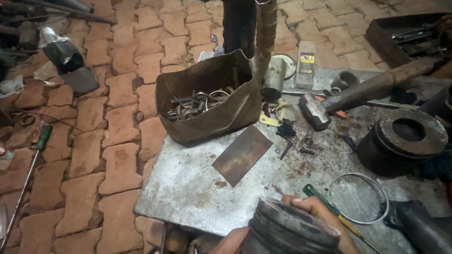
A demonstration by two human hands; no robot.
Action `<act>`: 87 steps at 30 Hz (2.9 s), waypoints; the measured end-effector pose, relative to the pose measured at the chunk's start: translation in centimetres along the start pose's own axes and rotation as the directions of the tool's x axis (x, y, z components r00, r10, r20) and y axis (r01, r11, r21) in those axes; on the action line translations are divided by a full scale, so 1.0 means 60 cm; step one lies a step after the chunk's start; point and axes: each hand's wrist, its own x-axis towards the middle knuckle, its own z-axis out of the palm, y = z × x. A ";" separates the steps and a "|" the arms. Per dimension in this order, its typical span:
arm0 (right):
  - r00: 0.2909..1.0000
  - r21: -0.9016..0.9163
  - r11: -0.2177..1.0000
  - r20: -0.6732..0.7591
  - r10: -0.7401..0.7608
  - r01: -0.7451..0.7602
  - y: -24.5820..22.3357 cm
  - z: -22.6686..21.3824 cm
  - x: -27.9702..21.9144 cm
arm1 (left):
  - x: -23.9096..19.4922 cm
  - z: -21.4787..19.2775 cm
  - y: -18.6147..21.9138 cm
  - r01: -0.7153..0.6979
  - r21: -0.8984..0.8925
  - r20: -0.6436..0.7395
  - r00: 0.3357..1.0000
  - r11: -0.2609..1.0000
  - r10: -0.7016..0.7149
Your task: The person handles a metal piston, fits a ring onto it, and places it inside a cylinder sleeve on a workbench.
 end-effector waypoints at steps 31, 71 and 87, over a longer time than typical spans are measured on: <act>0.846 -0.654 0.697 -0.161 -0.508 0.293 0.034 -0.001 -0.062 | 0.023 0.020 0.271 0.172 0.178 -0.194 0.971 0.969 -0.137; 0.884 -0.508 0.751 0.047 -0.465 0.422 0.007 0.151 -0.046 | 0.024 -0.002 0.327 -0.075 -0.404 -0.143 0.989 0.911 0.018; 0.340 -0.988 0.032 0.021 -0.940 0.150 0.050 0.198 -0.003 | 0.037 0.039 0.393 -0.158 -0.038 -0.530 0.840 0.987 0.114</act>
